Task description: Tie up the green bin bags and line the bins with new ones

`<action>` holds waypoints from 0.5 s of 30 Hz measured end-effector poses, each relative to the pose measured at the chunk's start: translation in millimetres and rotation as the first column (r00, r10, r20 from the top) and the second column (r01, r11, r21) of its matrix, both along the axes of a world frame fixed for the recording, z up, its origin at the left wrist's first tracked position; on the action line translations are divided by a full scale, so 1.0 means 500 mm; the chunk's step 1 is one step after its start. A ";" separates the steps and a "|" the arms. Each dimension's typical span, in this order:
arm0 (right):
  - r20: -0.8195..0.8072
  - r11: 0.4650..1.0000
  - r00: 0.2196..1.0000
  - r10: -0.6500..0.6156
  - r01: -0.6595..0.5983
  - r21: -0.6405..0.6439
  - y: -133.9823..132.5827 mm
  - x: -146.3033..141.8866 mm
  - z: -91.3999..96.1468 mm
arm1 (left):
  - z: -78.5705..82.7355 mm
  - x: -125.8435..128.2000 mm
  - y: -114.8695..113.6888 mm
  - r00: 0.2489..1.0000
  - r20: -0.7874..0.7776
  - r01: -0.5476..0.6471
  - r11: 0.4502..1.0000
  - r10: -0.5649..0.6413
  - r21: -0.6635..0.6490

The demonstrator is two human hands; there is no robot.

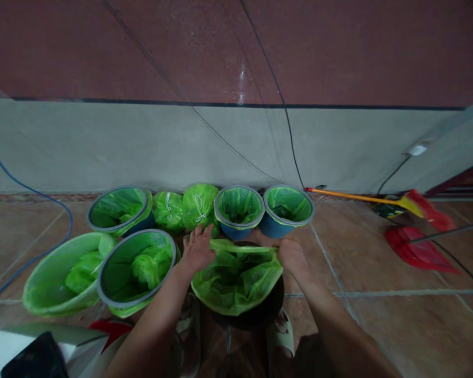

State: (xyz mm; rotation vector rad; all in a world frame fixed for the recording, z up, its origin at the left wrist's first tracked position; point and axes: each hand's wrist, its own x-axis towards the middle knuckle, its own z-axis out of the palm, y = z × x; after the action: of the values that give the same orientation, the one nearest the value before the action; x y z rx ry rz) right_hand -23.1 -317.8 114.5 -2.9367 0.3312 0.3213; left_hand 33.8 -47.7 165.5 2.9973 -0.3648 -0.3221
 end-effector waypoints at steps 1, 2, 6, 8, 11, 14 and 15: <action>0.011 1.000 1.000 0.020 -0.020 0.019 0.006 0.001 0.001 | -0.002 -0.005 -0.014 0.998 0.020 0.058 0.998 -0.057 -0.034; 0.023 0.998 0.999 0.042 -0.043 0.048 0.011 0.001 0.003 | -0.007 -0.010 -0.028 0.992 0.039 0.121 0.991 -0.118 -0.064; 0.079 0.979 0.992 0.100 -0.112 0.170 0.028 0.003 0.012 | -0.044 -0.022 -0.069 0.954 0.051 0.300 0.950 -0.296 -0.088; 0.113 0.974 0.989 0.098 -0.118 0.193 0.030 0.003 0.014 | -0.060 -0.021 -0.076 0.956 0.023 0.293 0.954 -0.292 -0.055; 0.137 0.976 0.985 0.105 -0.128 0.176 0.027 0.003 0.011 | -0.063 -0.013 -0.071 0.975 0.038 0.221 0.975 -0.220 -0.021; 0.071 0.992 0.994 0.082 -0.088 0.090 0.022 0.002 0.003 | -0.045 -0.003 -0.061 0.994 0.060 0.090 0.996 -0.089 -0.015; 0.044 0.996 0.997 0.066 -0.069 0.060 0.021 0.001 0.001 | -0.037 0.000 -0.058 0.997 0.066 0.049 0.999 -0.047 -0.018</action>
State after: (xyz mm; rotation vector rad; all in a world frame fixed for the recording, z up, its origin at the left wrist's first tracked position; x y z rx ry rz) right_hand -22.7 -307.5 114.9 -2.8943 0.2131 0.2735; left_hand 33.5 -76.7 146.7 2.9889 -0.4442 -0.2226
